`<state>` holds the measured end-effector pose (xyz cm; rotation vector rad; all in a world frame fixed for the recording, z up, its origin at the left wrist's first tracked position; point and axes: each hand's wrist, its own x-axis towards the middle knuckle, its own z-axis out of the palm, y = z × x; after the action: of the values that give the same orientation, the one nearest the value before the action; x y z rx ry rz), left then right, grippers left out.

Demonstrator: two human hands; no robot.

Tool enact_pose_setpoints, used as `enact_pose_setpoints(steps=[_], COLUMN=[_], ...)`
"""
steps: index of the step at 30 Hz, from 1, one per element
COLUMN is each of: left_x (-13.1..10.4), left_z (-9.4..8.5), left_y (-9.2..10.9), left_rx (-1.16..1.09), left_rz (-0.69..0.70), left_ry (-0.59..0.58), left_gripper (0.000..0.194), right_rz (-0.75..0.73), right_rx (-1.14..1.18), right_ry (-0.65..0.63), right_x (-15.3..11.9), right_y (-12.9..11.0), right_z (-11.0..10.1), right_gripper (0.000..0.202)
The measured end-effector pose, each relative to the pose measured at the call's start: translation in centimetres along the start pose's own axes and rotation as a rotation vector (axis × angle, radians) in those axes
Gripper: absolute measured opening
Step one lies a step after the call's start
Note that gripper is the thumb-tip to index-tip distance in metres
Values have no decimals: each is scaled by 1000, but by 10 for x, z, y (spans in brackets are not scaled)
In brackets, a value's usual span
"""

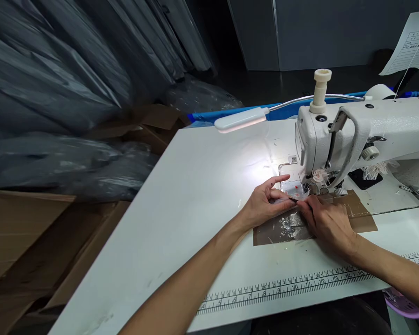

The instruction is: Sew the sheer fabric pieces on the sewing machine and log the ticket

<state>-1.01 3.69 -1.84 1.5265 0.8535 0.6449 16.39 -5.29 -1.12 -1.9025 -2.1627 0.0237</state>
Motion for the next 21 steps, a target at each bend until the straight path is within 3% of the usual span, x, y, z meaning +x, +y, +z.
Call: enact_pose_setpoints(steps=[7,11,16,21], left_x=[1,1,24,53], left_z=[0,-13,-41,-49], left_y=[-2,4,21,45], left_rx=[-18,55,554,1015], left_rz=[16,47,190,192], left_ry=[-41,-82,28,-22], left_gripper=[78,68,45,24], right_rz=[22,-6,63,130], right_rx=[216,231,-2,-251], right_ry=[-20,57,120,197], right_x=[3,-5,-34,-54], right_y=[3,31,80,100], right_z=[-1,-15,-26,-24], right_gripper=[47,66,75,64])
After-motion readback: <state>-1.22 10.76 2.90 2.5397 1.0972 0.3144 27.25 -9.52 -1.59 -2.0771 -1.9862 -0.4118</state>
